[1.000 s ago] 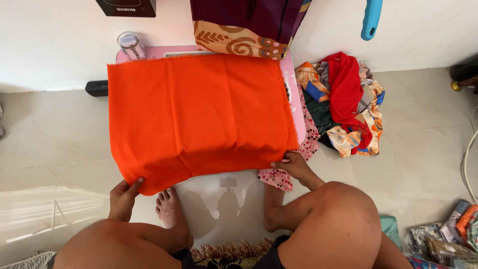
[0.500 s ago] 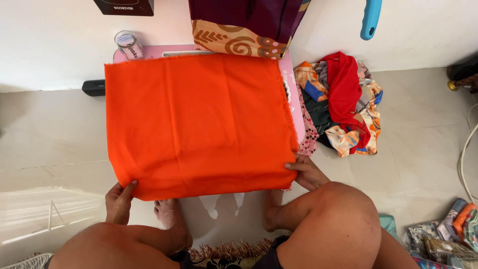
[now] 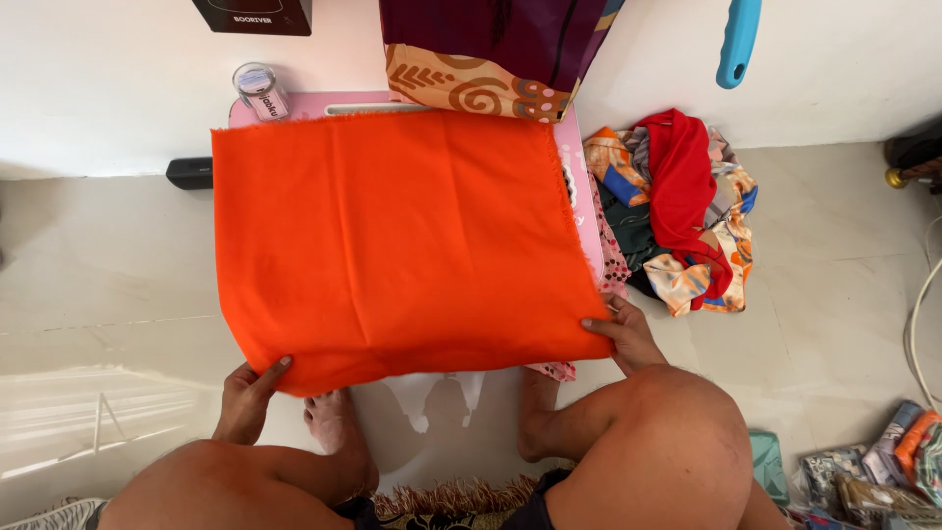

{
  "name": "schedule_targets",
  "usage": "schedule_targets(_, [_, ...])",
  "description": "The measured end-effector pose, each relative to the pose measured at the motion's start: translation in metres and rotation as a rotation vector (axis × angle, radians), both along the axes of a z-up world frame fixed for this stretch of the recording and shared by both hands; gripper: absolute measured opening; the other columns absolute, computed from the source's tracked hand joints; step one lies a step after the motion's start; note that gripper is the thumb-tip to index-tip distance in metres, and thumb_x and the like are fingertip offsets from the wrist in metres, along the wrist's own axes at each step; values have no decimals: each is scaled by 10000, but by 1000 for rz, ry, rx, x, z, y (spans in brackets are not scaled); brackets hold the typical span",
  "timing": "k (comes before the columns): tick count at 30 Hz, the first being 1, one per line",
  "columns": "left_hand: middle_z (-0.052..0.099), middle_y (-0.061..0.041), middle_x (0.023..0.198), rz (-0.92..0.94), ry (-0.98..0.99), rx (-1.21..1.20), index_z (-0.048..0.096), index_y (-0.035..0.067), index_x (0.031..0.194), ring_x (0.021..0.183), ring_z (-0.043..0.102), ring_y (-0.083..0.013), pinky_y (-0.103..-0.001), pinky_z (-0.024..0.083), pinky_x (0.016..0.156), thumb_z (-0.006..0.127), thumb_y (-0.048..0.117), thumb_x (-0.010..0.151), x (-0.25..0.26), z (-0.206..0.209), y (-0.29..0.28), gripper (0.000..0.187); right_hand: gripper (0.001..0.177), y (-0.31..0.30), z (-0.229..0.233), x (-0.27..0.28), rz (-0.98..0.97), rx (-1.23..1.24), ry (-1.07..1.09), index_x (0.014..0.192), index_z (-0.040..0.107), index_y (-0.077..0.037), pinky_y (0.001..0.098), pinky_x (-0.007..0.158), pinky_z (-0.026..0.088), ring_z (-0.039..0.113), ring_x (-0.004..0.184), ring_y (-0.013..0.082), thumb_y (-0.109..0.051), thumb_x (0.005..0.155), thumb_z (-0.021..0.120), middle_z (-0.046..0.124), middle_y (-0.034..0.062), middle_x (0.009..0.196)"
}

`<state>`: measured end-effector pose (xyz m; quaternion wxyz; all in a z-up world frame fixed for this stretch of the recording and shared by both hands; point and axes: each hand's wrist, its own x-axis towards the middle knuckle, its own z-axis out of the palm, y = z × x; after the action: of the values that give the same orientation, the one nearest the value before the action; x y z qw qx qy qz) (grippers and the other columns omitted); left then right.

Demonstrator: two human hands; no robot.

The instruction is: Folding an orange scarf into a rectangle on a small pink table.

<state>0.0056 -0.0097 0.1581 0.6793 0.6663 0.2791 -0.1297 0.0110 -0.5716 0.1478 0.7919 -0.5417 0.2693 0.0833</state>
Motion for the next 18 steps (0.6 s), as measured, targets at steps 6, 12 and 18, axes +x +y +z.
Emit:
schedule_targets(6, [712,-80,1026,23,9,0,698,-15,995,1003,617,-208,-339,480,849,722,198,907,2,0,2,232,301,-17,-31,-13,-21,106,-155,1034,698,-105,331,801,538,675,942,195,98,813,729,730,43,1021])
schedule_targets(12, [722,-134,1197,-1,79,-15,674,-44,1163,1136,644,-258,-380,511,919,708,204,858,6,28,-15,395,244,-18,-57,-5,-3,-180,-33,934,644,-107,287,682,459,576,791,144,54,806,777,641,15,856])
schedule_targets(18, [732,-103,1060,8,91,-6,705,-35,950,1049,641,-230,-361,488,863,774,217,847,1,13,-9,280,166,-5,-49,-1,-15,-339,45,929,663,-89,284,608,437,582,759,145,-33,845,794,669,37,852])
